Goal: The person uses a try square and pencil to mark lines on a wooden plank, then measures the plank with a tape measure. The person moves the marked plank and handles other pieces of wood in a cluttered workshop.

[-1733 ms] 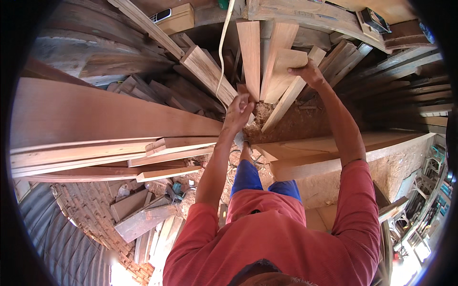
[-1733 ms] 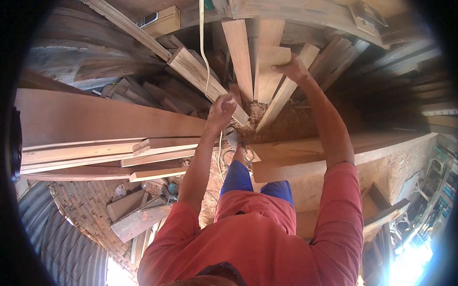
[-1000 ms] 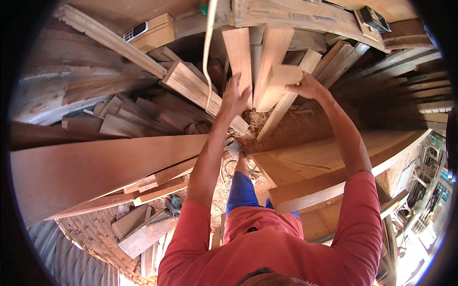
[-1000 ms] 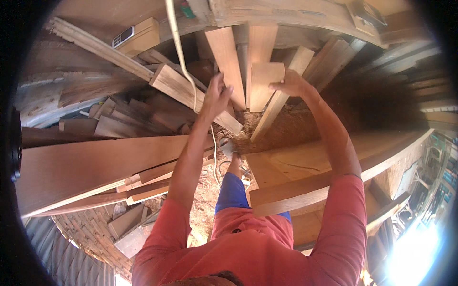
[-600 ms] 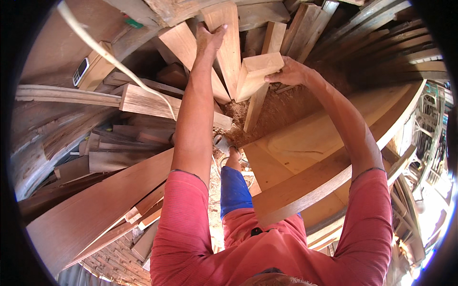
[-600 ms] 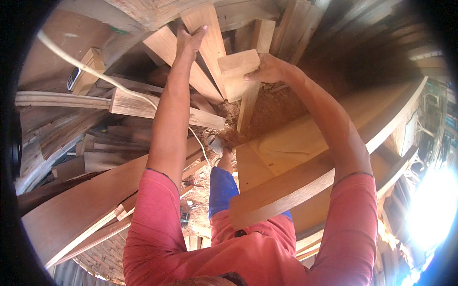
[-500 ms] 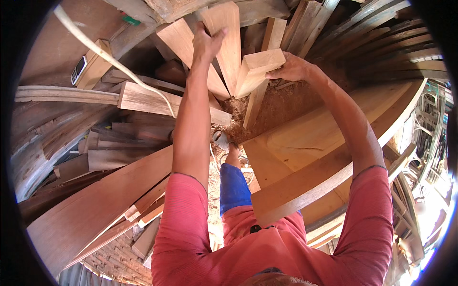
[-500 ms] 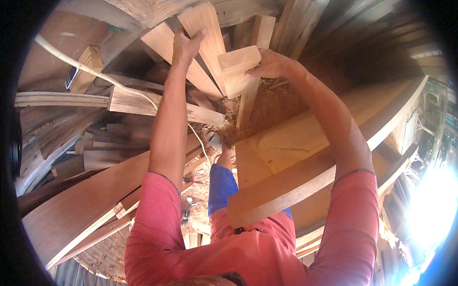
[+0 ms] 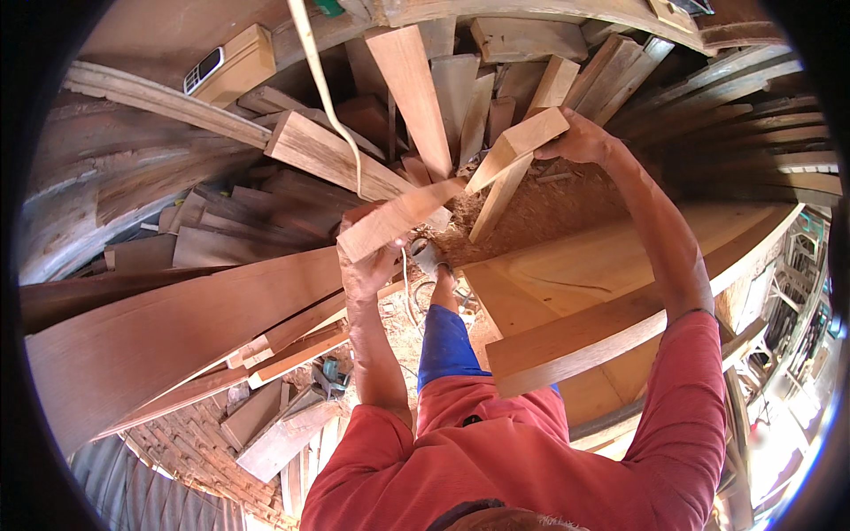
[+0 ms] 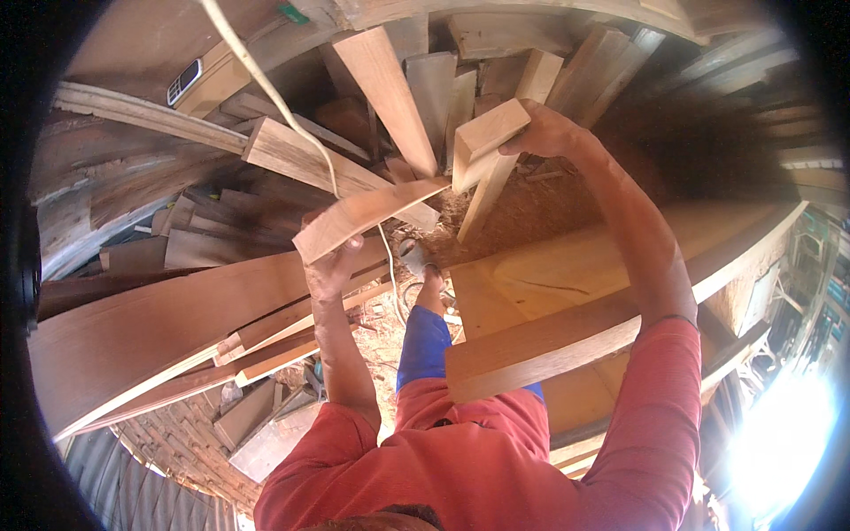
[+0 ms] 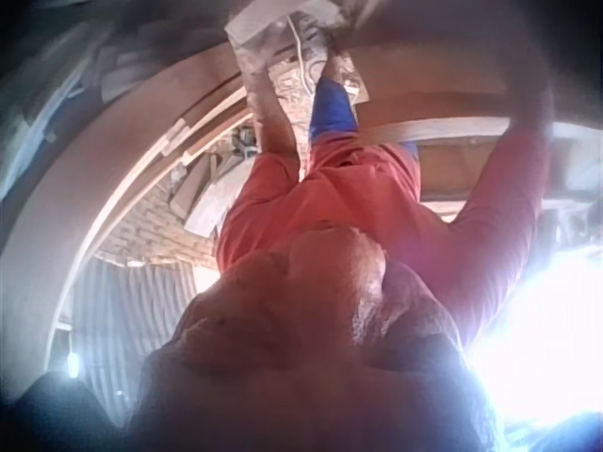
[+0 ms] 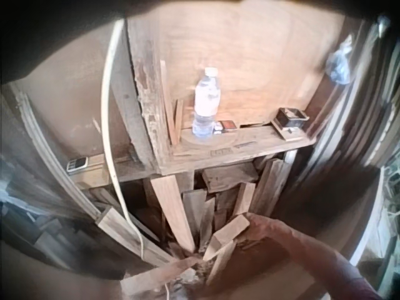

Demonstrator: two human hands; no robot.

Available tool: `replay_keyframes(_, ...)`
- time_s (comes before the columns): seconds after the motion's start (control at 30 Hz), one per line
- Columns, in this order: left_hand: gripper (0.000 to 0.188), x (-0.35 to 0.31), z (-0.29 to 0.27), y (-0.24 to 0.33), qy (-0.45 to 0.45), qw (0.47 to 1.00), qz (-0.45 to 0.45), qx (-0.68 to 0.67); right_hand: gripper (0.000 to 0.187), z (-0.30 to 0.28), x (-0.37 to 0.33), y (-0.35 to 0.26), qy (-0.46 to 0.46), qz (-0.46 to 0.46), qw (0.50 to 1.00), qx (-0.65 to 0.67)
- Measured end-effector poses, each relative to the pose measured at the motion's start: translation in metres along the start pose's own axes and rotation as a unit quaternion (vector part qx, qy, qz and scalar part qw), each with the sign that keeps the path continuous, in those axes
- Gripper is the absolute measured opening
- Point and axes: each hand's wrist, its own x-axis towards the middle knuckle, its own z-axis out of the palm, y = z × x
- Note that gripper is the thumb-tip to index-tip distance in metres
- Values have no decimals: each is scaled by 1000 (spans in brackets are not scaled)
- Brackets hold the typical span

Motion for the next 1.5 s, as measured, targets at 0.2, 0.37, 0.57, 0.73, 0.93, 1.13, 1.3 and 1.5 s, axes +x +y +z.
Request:
replay_keyframes(0.2, 53, -21, -9, -47, -59, 985, -110, -120, 60, -9, -8, -32, 15, -3, 999, 41)
replay_keyframes(0.37, 58, -33, 1, -60, -73, 997, -22, 6, 58, -6, 2, -45, 15, -7, 1000, 27)
replay_keyframes(0.57, 57, -23, -3, -65, -73, 997, -6, 34, 53, 7, 69, -13, 40, -40, 998, 34)
replay_keyframes(0.73, 54, -12, -9, -60, -52, 998, 3, 44, 57, 15, 148, -9, 101, -56, 992, 54)
replay_keyframes(0.93, 51, -5, -11, -51, -49, 996, 9, 67, 57, 19, 201, -13, 161, -45, 985, -32)
replay_keyframes(1.13, 45, 1, -12, -56, -44, 997, 39, 59, 73, 40, 203, 19, 203, -58, 977, 29)
replay_keyframes(1.3, 39, 3, -14, -53, -51, 994, 46, 84, 82, 46, 171, -13, 155, -88, 977, 114)
replay_keyframes(1.5, 45, 3, -15, -50, -48, 993, 29, 99, 77, 26, 166, -4, 98, -39, 994, 28)
